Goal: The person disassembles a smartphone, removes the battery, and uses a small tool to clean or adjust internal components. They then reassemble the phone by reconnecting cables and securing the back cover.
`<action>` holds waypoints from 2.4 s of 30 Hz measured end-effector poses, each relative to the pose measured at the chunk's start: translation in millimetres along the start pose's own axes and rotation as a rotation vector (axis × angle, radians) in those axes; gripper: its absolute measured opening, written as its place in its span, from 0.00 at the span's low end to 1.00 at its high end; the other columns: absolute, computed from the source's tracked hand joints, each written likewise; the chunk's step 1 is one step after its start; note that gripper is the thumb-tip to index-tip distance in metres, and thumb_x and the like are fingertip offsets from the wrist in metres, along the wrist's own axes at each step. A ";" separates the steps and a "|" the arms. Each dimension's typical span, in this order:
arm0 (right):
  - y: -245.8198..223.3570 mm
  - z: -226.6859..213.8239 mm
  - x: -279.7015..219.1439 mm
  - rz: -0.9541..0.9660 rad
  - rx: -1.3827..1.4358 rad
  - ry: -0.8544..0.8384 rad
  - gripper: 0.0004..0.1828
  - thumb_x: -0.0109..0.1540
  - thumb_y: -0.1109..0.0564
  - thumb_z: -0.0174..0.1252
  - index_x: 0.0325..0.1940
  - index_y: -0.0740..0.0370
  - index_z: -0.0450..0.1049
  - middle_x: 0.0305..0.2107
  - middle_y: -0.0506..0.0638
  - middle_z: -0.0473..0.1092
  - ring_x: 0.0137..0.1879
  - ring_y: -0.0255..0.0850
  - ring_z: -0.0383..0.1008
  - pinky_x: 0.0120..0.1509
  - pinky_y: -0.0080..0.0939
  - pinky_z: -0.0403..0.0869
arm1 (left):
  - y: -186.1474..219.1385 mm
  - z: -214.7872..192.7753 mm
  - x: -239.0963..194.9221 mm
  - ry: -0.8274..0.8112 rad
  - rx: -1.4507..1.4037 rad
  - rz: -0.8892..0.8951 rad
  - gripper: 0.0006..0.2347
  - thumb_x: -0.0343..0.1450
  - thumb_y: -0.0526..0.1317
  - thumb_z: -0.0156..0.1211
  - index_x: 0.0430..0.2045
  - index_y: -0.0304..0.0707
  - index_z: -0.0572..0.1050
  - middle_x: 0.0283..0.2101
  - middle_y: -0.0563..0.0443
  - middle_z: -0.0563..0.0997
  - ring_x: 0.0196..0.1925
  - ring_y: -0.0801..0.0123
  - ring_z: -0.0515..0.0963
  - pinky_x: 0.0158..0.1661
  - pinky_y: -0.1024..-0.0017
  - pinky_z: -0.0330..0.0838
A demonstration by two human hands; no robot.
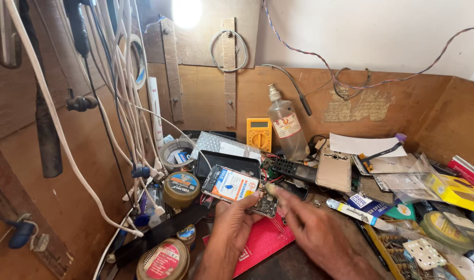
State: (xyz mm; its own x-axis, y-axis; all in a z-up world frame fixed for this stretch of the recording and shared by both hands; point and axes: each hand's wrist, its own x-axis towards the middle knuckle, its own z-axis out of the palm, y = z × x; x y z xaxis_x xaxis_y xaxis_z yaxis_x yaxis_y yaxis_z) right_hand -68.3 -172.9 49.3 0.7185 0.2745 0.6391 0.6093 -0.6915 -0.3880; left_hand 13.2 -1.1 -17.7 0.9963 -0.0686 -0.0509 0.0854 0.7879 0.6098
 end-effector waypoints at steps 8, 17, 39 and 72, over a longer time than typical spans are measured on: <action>-3.7 -0.9 -0.6 0.098 -0.049 -0.057 0.26 0.62 0.55 0.57 0.66 0.43 0.73 0.34 0.58 0.81 0.34 0.51 0.84 0.36 0.51 0.79 | 0.5 -1.9 2.4 0.006 0.016 -0.028 0.16 0.65 0.24 0.61 0.47 0.27 0.74 0.42 0.39 0.84 0.40 0.54 0.86 0.37 0.52 0.85; -22.1 -11.4 4.3 0.233 -0.164 -0.153 0.28 0.62 0.51 0.56 0.68 0.32 0.71 0.32 0.56 0.80 0.29 0.50 0.83 0.31 0.51 0.78 | 0.1 -6.1 2.4 -0.015 -0.003 -0.001 0.16 0.64 0.24 0.61 0.47 0.28 0.74 0.42 0.39 0.84 0.40 0.53 0.86 0.38 0.52 0.86; 17.5 1.5 -1.1 0.375 0.275 0.373 0.23 0.68 0.51 0.51 0.65 0.62 0.64 0.22 0.53 0.76 0.25 0.32 0.68 0.27 0.38 0.66 | 6.0 11.8 -8.0 0.022 0.077 -0.007 0.14 0.65 0.25 0.62 0.45 0.26 0.74 0.41 0.39 0.84 0.39 0.55 0.86 0.38 0.53 0.86; 16.1 -23.9 -3.4 0.482 -0.140 -0.204 0.25 0.55 0.43 0.64 0.53 0.52 0.77 0.25 0.58 0.79 0.35 0.54 0.82 0.42 0.53 0.77 | -32.5 5.5 -89.4 0.599 -0.041 0.153 0.14 0.68 0.24 0.52 0.48 0.18 0.71 0.44 0.28 0.82 0.42 0.44 0.85 0.41 0.45 0.83</action>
State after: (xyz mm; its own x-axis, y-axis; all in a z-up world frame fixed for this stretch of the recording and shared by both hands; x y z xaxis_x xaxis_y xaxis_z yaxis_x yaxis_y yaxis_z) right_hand -68.9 -200.9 56.7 0.9646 0.0191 0.2630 0.1543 -0.8498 -0.5041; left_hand -78.6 -23.9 -28.7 0.8243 0.3929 -0.4077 -0.0703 0.7855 0.6148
